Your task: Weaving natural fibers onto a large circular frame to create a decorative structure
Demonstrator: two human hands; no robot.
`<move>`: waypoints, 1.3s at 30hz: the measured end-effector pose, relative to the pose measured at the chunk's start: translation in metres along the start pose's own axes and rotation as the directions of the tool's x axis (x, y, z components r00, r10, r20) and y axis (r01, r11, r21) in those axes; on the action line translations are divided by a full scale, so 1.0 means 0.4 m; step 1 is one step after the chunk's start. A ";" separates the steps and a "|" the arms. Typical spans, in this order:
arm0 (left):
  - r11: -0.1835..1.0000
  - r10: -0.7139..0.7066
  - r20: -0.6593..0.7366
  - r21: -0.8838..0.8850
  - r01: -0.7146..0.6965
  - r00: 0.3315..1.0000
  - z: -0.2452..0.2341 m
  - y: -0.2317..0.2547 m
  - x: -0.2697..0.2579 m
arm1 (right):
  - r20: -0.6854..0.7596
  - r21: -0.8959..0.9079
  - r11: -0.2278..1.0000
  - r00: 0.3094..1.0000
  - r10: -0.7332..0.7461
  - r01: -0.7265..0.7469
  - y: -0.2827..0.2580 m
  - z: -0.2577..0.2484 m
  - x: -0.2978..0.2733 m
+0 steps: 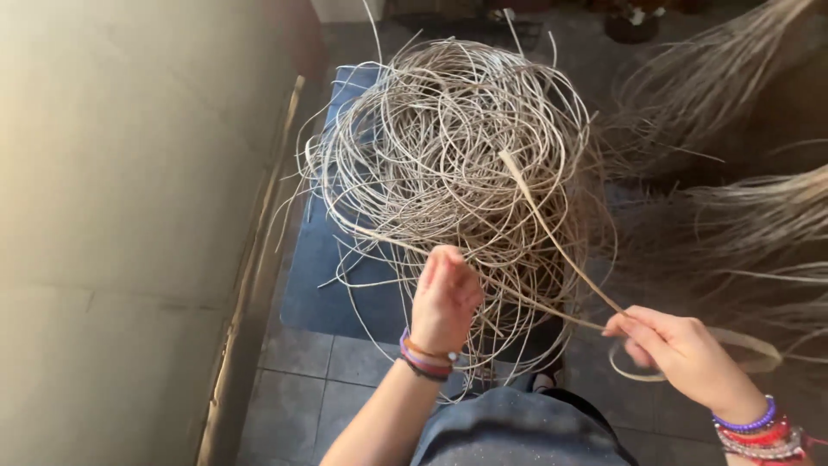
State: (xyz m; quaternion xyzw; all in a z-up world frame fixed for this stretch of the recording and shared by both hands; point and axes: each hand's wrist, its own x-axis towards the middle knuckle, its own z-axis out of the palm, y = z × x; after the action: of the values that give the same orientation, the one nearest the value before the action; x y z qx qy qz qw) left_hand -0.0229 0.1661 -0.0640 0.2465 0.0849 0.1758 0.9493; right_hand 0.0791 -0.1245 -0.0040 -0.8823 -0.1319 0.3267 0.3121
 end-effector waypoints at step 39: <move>0.639 -0.692 0.370 0.713 0.288 0.620 0.257 -0.224 -0.084 | -0.280 0.332 0.937 0.960 -0.007 0.104 0.076 0.058 -0.255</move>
State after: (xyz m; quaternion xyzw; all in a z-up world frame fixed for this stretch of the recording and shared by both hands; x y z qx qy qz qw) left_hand -0.0023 0.0351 -0.0172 0.5354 -0.1111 -0.2331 0.8042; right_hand -0.0119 -0.1816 0.0133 -0.8469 -0.0534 0.2099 0.4857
